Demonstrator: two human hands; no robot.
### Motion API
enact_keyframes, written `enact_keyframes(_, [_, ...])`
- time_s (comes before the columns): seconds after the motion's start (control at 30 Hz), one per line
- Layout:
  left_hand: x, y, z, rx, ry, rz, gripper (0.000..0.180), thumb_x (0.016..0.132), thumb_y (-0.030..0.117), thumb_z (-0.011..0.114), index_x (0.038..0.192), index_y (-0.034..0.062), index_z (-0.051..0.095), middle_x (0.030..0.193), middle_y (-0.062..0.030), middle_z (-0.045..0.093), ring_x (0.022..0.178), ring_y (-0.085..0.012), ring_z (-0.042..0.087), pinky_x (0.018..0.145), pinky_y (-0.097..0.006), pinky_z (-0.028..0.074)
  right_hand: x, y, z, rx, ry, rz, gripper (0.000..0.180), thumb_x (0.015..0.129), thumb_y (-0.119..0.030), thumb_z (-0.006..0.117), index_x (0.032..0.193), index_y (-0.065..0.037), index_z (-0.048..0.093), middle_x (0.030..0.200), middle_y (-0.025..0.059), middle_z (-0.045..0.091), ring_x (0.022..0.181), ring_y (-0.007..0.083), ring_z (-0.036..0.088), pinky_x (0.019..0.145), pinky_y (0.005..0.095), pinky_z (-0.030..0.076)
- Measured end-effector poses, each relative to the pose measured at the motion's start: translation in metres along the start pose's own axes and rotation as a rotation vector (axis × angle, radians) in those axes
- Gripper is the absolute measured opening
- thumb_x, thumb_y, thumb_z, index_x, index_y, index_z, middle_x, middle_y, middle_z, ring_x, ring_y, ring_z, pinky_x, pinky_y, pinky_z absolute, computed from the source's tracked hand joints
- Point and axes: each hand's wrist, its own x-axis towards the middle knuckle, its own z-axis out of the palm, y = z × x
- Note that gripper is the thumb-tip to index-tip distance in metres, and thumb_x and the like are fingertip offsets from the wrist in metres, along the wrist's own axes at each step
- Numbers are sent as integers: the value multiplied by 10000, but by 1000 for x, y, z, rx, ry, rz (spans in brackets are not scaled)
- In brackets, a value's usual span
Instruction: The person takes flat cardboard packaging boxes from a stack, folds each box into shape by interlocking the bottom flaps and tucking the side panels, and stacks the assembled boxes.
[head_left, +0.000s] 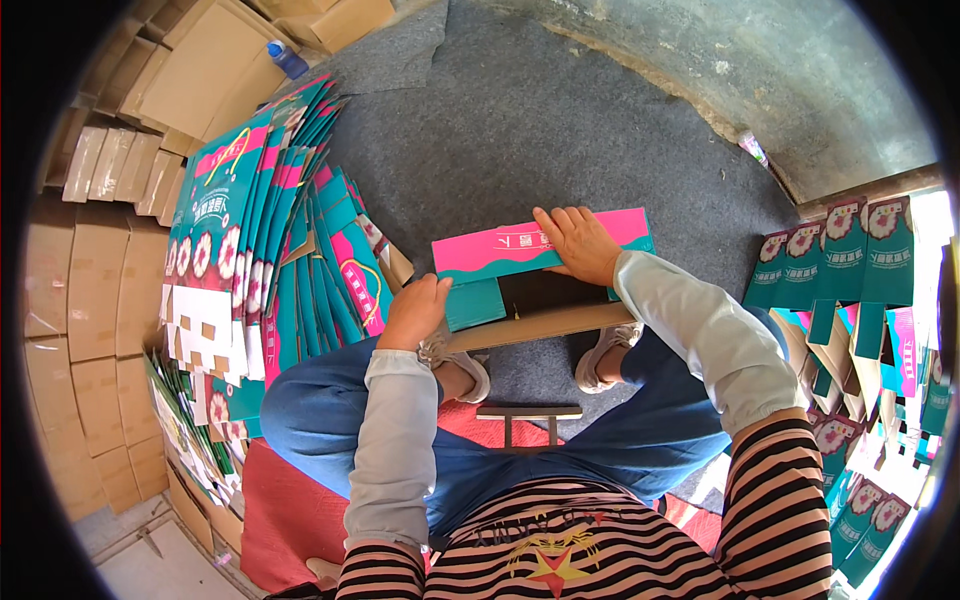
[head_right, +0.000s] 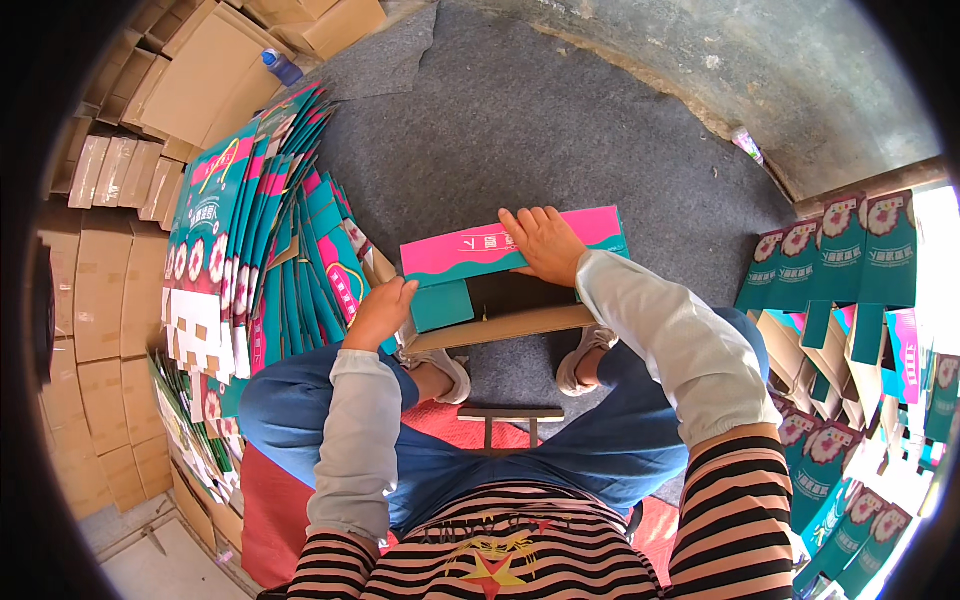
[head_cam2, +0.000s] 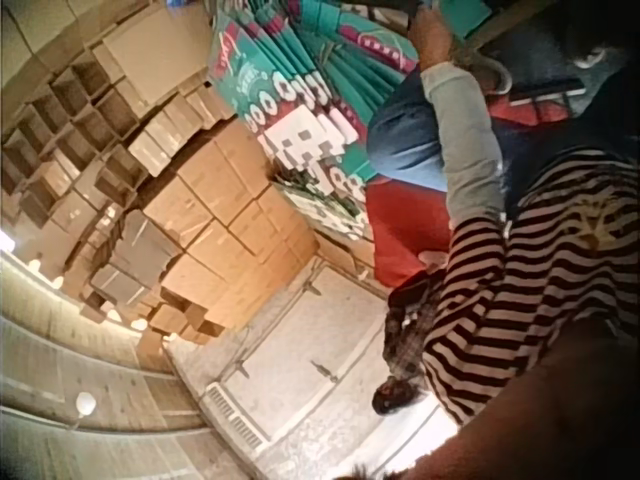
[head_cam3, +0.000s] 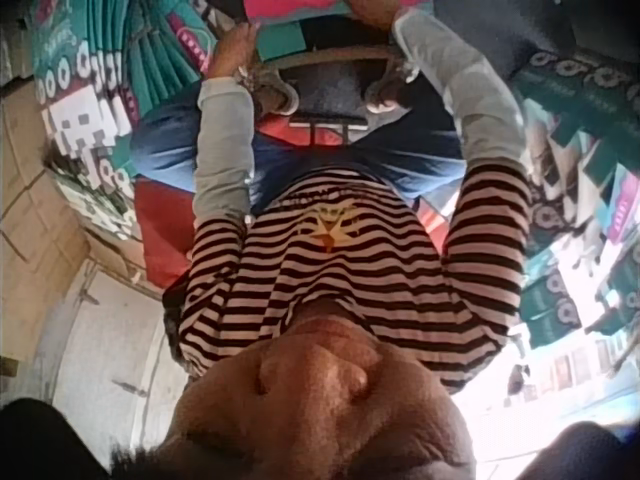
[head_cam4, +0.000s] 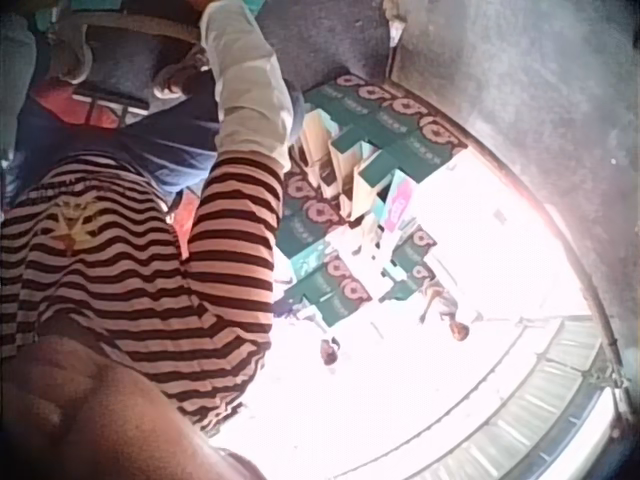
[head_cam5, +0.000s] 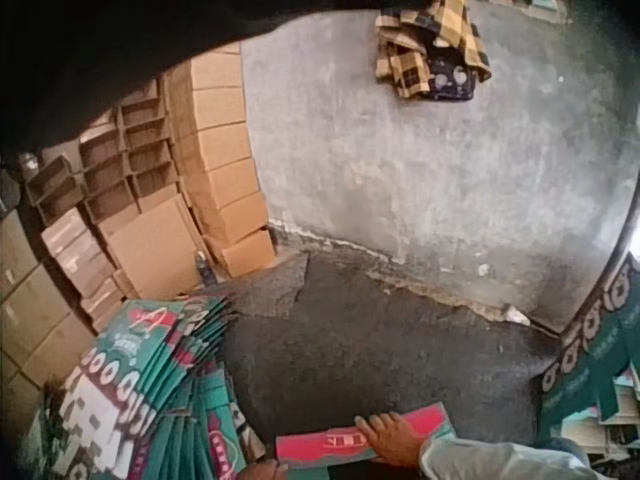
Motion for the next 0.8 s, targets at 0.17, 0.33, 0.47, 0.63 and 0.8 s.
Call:
enact_keyframes(0.17, [2, -3, -2, 2, -3, 18, 426, 907, 396, 426, 819, 0, 554, 806, -220, 611, 802, -398, 577, 689, -497, 428, 0, -2, 0, -7, 3, 16, 874, 705, -520, 648, 1324, 24, 357, 963, 96, 478, 885, 222, 475, 782, 338, 381])
enact_keyframes(0.33, [-3, 12, -1, 112, 95, -83, 344, 890, 347, 489, 813, 19, 556, 842, -184, 613, 805, -361, 587, 665, -467, 451, -3, 0, -1, 17, 9, 14, 880, 704, -520, 653, 1326, 24, 352, 984, 101, 479, 902, 226, 479, 800, 341, 382])
enact_keyframes(0.47, [-18, 32, -4, -11, 445, 149, 277, 876, 283, 542, 818, 13, 546, 869, -165, 588, 817, -338, 582, 672, -424, 458, 0, 1, -6, 91, -36, 24, 911, 694, -522, 666, 1337, 27, 329, 1022, 111, 482, 932, 242, 485, 836, 354, 377])
enact_keyframes(0.63, [-29, 40, -14, -260, 118, 274, 279, 868, 281, 569, 923, 8, 583, 918, -143, 571, 878, -293, 581, 748, -363, 457, 0, 5, -10, 220, -52, 15, 931, 689, -495, 689, 1348, 33, 297, 1141, 144, 482, 1030, 283, 482, 918, 384, 354])
enact_keyframes(0.8, [-35, 37, -23, -295, 173, 279, 325, 855, 318, 580, 929, 1, 583, 946, -149, 569, 899, -301, 569, 764, -372, 449, -5, 6, -11, 257, -13, 18, 952, 672, -466, 713, 1355, 37, 280, 1252, 172, 443, 1139, 304, 442, 979, 404, 324])
